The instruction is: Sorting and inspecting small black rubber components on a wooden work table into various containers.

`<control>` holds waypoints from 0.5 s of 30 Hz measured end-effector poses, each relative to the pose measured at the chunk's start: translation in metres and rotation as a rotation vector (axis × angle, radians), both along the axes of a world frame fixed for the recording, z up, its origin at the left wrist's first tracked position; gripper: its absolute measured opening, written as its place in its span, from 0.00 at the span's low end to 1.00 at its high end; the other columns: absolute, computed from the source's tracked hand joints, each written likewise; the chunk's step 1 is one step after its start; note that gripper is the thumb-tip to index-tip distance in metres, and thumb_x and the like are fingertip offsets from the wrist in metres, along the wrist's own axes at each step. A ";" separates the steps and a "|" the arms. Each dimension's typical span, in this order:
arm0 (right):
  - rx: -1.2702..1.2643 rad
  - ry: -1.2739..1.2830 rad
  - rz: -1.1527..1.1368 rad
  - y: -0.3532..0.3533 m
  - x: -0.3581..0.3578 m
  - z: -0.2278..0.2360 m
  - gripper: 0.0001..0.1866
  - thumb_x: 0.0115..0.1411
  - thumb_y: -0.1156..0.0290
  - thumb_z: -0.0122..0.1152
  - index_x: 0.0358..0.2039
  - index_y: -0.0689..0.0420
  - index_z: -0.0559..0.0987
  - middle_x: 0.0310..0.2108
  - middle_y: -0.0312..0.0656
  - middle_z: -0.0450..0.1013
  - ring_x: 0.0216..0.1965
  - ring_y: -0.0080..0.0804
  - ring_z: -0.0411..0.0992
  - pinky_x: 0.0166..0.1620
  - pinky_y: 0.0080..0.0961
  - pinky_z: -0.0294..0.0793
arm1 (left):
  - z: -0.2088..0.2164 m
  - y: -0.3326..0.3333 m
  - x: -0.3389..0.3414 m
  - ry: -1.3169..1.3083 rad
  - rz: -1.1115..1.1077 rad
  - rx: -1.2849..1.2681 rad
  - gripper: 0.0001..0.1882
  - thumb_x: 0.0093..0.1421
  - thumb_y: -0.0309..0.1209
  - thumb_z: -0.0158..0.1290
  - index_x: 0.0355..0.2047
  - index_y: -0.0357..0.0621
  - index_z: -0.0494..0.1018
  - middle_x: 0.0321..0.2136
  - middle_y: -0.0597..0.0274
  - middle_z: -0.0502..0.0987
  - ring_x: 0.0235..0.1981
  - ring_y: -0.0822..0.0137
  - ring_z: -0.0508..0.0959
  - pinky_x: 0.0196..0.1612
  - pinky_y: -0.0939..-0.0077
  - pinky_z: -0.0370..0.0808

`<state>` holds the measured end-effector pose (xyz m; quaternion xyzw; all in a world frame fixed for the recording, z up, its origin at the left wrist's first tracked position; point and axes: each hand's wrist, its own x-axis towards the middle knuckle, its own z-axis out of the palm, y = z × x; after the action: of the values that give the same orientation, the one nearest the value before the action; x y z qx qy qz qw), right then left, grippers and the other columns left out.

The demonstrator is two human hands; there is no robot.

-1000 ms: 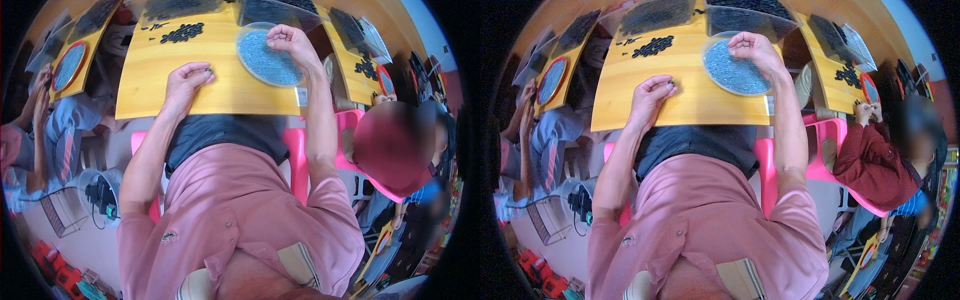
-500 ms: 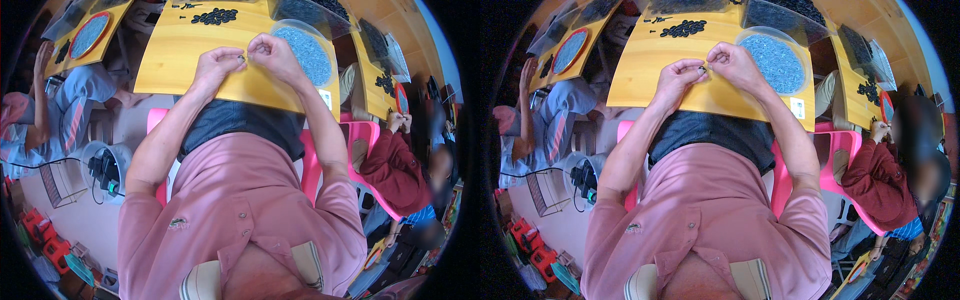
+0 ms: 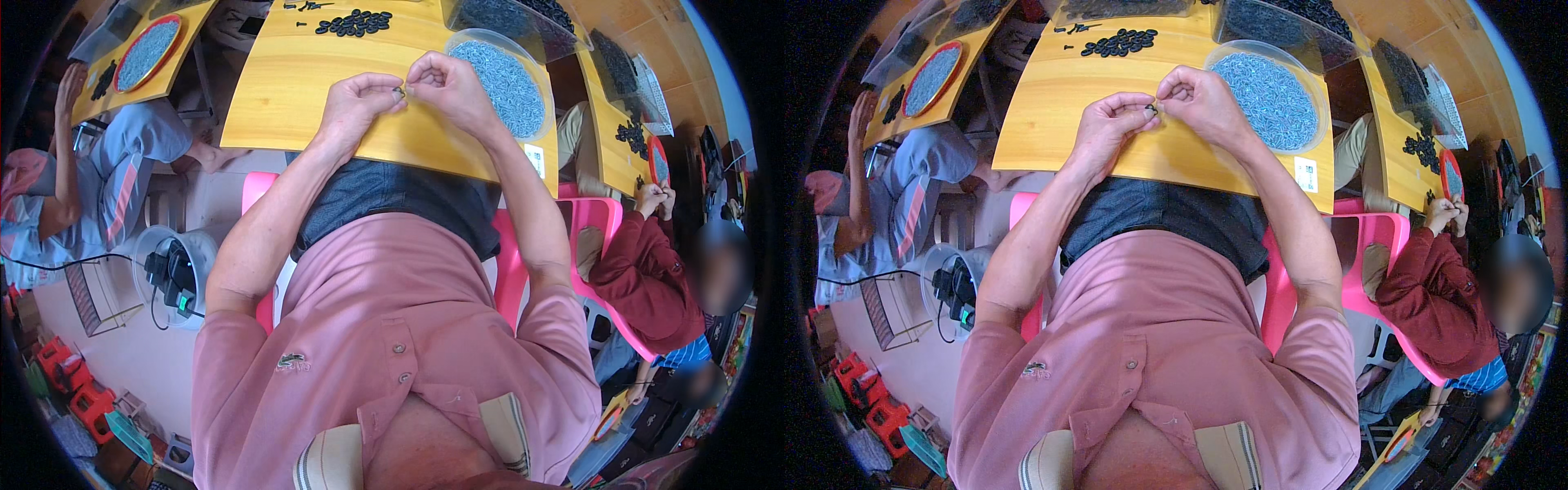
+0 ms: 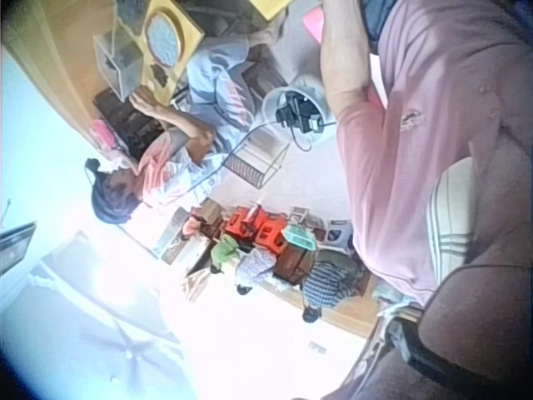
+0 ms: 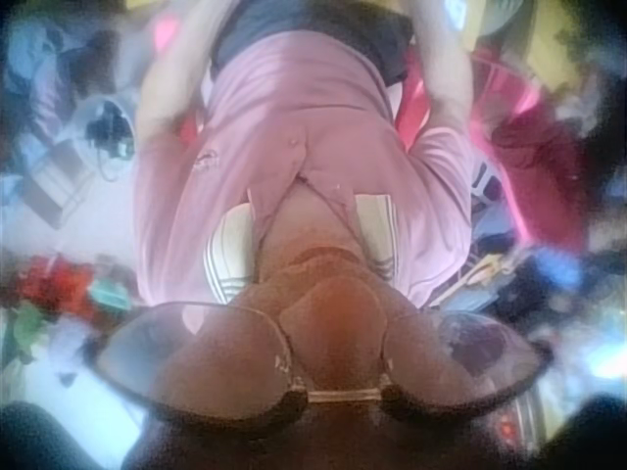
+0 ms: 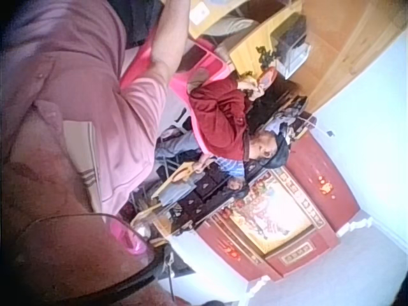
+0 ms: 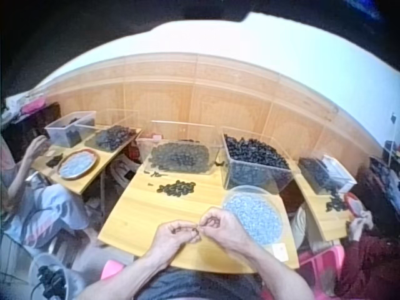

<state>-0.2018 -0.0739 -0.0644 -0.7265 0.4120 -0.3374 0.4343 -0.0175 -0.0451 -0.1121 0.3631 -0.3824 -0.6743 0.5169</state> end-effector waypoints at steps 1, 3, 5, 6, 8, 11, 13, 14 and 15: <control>0.000 -0.007 0.002 -0.001 0.000 -0.001 0.04 0.55 0.79 0.62 0.32 0.61 0.77 0.28 0.32 0.75 0.31 0.14 0.73 0.35 0.13 0.72 | 0.000 0.000 0.000 -0.003 0.000 0.000 0.13 0.57 0.19 0.57 0.43 0.29 0.73 0.36 0.52 0.79 0.36 0.65 0.81 0.45 0.76 0.79; 0.004 -0.004 0.000 -0.002 0.002 -0.001 0.04 0.55 0.79 0.61 0.32 0.61 0.77 0.28 0.32 0.75 0.30 0.15 0.74 0.35 0.13 0.72 | 0.000 -0.001 0.001 -0.006 0.001 -0.001 0.13 0.57 0.19 0.57 0.43 0.29 0.73 0.36 0.52 0.80 0.36 0.65 0.81 0.45 0.76 0.79; 0.006 -0.002 0.003 -0.001 0.003 -0.001 0.04 0.56 0.79 0.61 0.32 0.61 0.77 0.28 0.33 0.75 0.30 0.16 0.74 0.35 0.13 0.72 | 0.001 -0.001 0.002 -0.049 0.017 -0.028 0.13 0.57 0.19 0.57 0.43 0.29 0.74 0.35 0.52 0.80 0.36 0.65 0.81 0.44 0.76 0.79; 0.023 -0.007 -0.005 0.000 0.004 -0.001 0.03 0.55 0.80 0.61 0.32 0.62 0.77 0.28 0.33 0.75 0.30 0.17 0.75 0.34 0.13 0.72 | 0.001 0.001 0.002 -0.050 0.023 -0.031 0.13 0.57 0.19 0.57 0.43 0.29 0.74 0.35 0.52 0.80 0.36 0.65 0.81 0.44 0.76 0.79; 0.025 -0.020 0.004 -0.001 0.008 -0.001 0.03 0.55 0.80 0.61 0.32 0.62 0.77 0.28 0.33 0.76 0.29 0.17 0.75 0.34 0.14 0.73 | 0.001 0.001 0.003 -0.069 0.049 -0.051 0.12 0.57 0.19 0.57 0.42 0.29 0.75 0.34 0.52 0.81 0.35 0.66 0.82 0.43 0.76 0.78; 0.042 -0.049 -0.016 0.002 0.006 -0.003 0.04 0.53 0.81 0.61 0.31 0.64 0.77 0.26 0.37 0.77 0.28 0.19 0.75 0.33 0.16 0.74 | 0.003 0.006 -0.004 -0.126 0.084 -0.039 0.11 0.56 0.19 0.57 0.40 0.29 0.76 0.33 0.51 0.81 0.33 0.66 0.82 0.42 0.76 0.78; 0.120 -0.094 -0.039 0.005 0.007 -0.004 0.04 0.53 0.82 0.61 0.30 0.65 0.77 0.26 0.38 0.77 0.29 0.19 0.75 0.32 0.16 0.74 | 0.005 0.008 -0.006 -0.146 0.087 -0.023 0.11 0.55 0.19 0.57 0.40 0.28 0.75 0.34 0.50 0.81 0.34 0.65 0.82 0.42 0.76 0.79; 0.110 -0.099 -0.024 0.006 0.008 -0.003 0.04 0.53 0.82 0.61 0.30 0.65 0.77 0.26 0.38 0.77 0.29 0.19 0.75 0.32 0.16 0.74 | 0.004 0.009 -0.006 -0.133 0.091 -0.038 0.11 0.56 0.19 0.57 0.40 0.27 0.75 0.34 0.49 0.81 0.34 0.65 0.82 0.42 0.76 0.79; 0.092 -0.067 -0.042 0.007 0.009 -0.002 0.04 0.53 0.82 0.61 0.30 0.65 0.77 0.26 0.38 0.77 0.29 0.19 0.75 0.32 0.15 0.74 | 0.003 0.009 -0.005 -0.127 0.098 -0.039 0.11 0.56 0.19 0.57 0.40 0.27 0.75 0.34 0.49 0.81 0.34 0.65 0.82 0.42 0.76 0.79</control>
<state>-0.1929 -0.0671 -0.0665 -0.6851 0.4278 -0.3512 0.4736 -0.0225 -0.0363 -0.1094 0.4133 -0.4091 -0.6163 0.5310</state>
